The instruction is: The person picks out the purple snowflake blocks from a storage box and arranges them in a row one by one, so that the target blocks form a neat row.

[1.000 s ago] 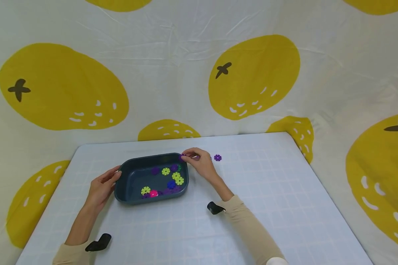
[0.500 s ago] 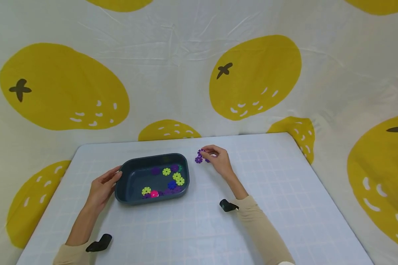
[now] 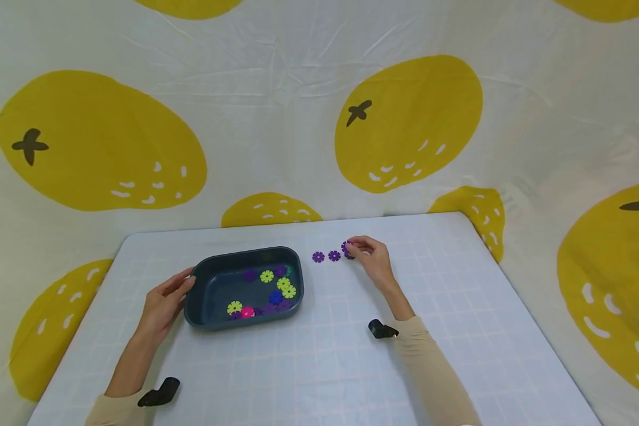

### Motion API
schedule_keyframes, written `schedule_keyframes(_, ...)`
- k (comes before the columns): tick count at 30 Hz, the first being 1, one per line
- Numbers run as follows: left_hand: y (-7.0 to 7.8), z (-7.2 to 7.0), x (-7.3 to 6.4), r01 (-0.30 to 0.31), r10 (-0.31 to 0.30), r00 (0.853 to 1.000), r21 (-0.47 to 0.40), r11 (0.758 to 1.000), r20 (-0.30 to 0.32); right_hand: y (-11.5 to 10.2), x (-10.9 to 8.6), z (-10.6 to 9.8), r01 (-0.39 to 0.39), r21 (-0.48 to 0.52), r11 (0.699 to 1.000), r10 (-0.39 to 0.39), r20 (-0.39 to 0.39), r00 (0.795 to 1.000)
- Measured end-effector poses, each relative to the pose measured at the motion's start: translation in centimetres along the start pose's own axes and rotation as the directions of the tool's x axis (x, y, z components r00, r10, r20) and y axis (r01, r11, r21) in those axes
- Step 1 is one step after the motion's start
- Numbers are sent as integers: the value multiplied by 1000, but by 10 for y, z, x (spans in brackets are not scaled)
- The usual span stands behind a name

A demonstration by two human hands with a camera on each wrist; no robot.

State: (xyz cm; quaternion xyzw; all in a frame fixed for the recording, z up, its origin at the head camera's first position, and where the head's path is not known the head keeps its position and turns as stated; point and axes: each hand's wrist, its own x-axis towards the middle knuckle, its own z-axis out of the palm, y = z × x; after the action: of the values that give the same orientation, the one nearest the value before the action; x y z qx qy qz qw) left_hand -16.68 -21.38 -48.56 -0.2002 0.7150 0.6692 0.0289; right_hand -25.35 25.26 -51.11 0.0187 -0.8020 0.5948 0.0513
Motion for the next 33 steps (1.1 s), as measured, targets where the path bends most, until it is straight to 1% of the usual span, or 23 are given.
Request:
schedule_keyframes(3, -1, -1, -1, 6, -6, 1000, 5, 1000, 4, 6, 0, -7, -29, 4, 1000, 29, -15, 999)
schedule_keyframes(9, -2, -1, 0, 6, -6, 1000, 2, 1000, -3, 14, -1, -16, -65, -40, 997, 63, -36, 997)
schedule_keyframes(13, -2, -2, 0, 5, -5, 1000, 4, 1000, -6, 15, -1, -19, -113, -102, 988, 107, -60, 992)
schedule_keyframes(17, -2, -2, 0, 5, -5, 1000, 2, 1000, -2, 15, -2, -21, -156, -192, 969, 143, -80, 986)
schedule_keyframes(20, -2, -1, 0, 7, -7, 1000, -5, 1000, 2, 17, -3, -24, -173, -227, 958, 155, -95, 983)
schedule_keyframes(22, -1, 0, 0, 2, -2, 1000, -6, 1000, -2, 18, -3, -26, -168, -241, 956, 149, -96, 984)
schedule_keyframes(26, -1, 2, 1, -2, 2, 1000, -8, 1000, -12, 20, -1, -28, -134, -268, 954, 116, -83, 990)
schedule_keyframes(29, 0, 2, 2, -3, 3, 1000, -1, 1000, -14, 22, 2, -27, -101, -301, 948, 87, -60, 994)
schedule_keyframes(33, -1, 1, 3, 4, -4, 1000, -4, 1000, -3, 22, 5, -26, -73, -340, 937, 66, -32, 997)
